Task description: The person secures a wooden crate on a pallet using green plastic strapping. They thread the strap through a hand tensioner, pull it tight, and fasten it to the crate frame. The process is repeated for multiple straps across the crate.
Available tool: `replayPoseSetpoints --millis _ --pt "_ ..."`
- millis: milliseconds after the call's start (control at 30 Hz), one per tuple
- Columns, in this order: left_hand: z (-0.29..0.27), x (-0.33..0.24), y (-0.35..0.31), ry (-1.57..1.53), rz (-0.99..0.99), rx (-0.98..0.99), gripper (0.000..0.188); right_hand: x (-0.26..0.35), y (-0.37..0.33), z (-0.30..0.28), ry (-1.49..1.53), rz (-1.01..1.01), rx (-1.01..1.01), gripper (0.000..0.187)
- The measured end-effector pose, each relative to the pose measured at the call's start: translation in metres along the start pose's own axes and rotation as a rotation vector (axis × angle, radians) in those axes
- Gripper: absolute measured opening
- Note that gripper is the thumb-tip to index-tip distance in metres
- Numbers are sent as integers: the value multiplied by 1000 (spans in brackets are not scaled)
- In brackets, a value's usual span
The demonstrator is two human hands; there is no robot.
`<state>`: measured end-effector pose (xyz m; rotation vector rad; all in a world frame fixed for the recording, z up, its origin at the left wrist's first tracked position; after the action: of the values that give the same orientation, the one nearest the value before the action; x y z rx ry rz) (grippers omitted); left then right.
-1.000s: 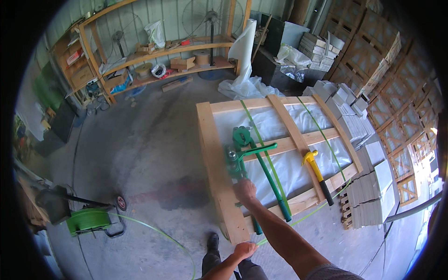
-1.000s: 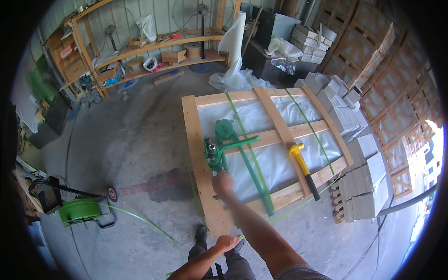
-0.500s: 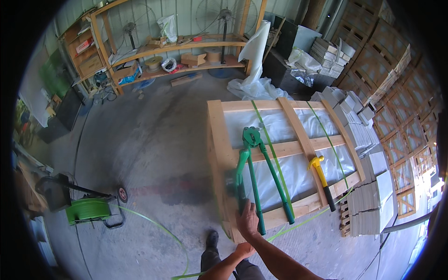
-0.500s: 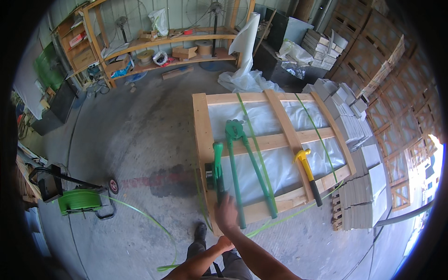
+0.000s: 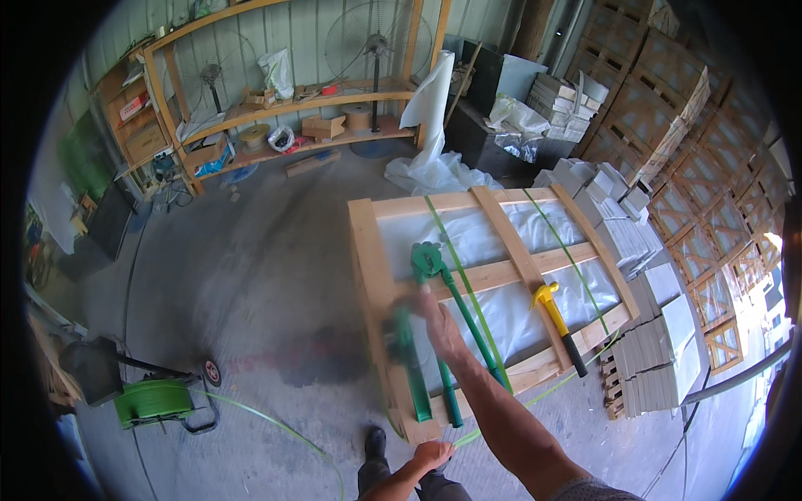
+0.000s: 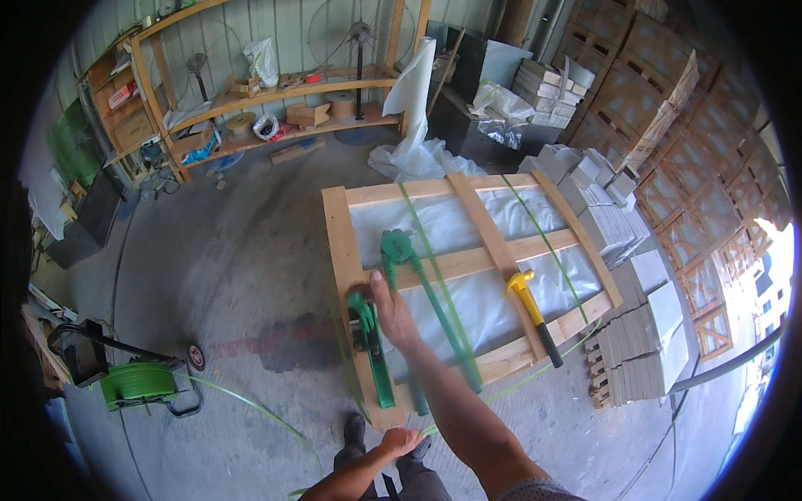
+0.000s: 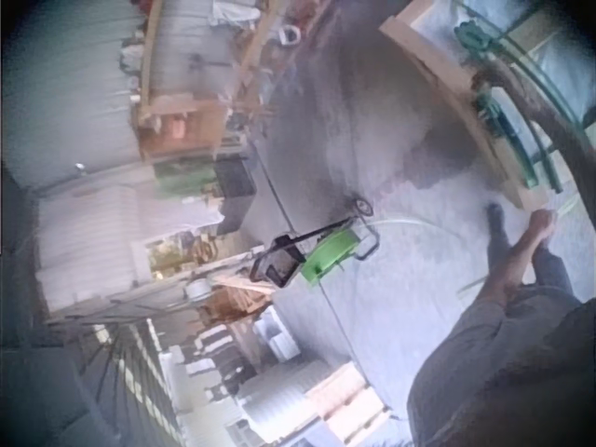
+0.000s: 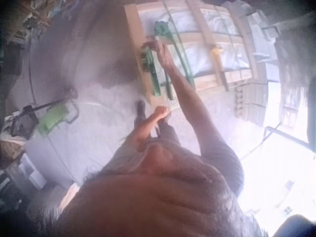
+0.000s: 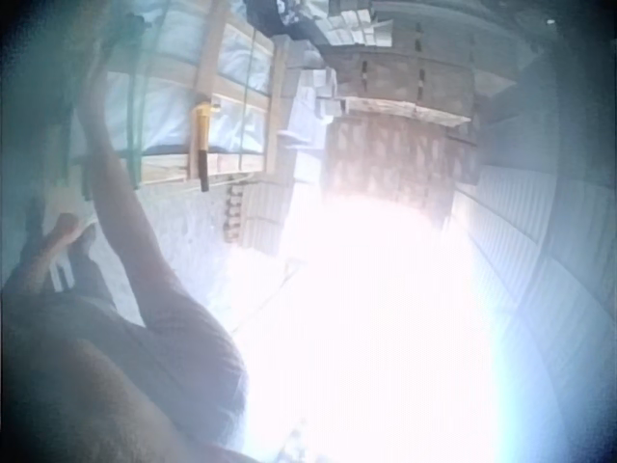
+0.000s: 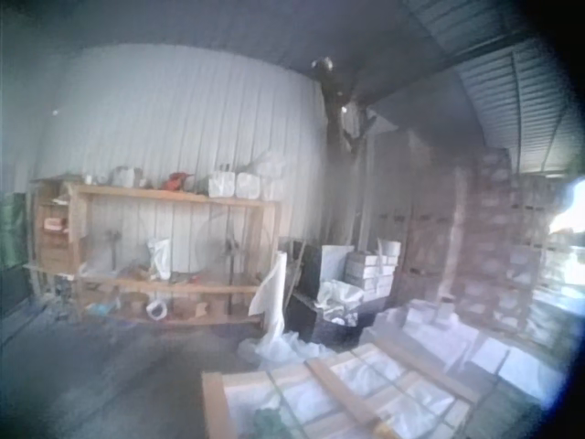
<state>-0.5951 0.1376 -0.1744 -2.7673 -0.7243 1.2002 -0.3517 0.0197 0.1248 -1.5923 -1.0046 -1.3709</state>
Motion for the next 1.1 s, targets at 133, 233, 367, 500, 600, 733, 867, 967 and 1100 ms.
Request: replayPoseSetpoints --millis 133,233,367,500,600,733,867,967,1100 --pt "5 2 1 24 12 -21 43 -38 -46 7 -399 1 327 47" --pt "6 2 0 32 58 -75 42 -53 -65 12 -805 -124 73 47" --pt "5 2 0 64 47 -36 42 -73 -68 24 -945 115 -111 63" --pt "5 3 0 89 2 -16 42 -108 -63 22 -844 518 0 65" --pt "9 5 0 59 61 -30 42 -127 -66 23 -758 558 56 66" --pt "9 15 3 -90 105 -168 38 -133 -87 22 -814 546 -121 55" --pt "16 22 15 55 71 -51 38 -131 -91 20 -720 483 -215 35" --pt "16 22 19 119 58 1 37 -136 -91 17 -632 515 -193 33" --pt "17 23 17 191 31 60 37 -144 -88 7 -633 453 -150 28"
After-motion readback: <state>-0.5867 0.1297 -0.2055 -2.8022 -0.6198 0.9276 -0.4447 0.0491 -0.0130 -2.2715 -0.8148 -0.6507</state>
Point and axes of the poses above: each hand's wrist, its own y-axis towards the middle knuckle, its own z-axis out of the palm, x = y × z, the point moved 5 cm from there along y, towards the middle knuckle, and after that the axes turned 5 degrees about -x, right-handed, at the moved point
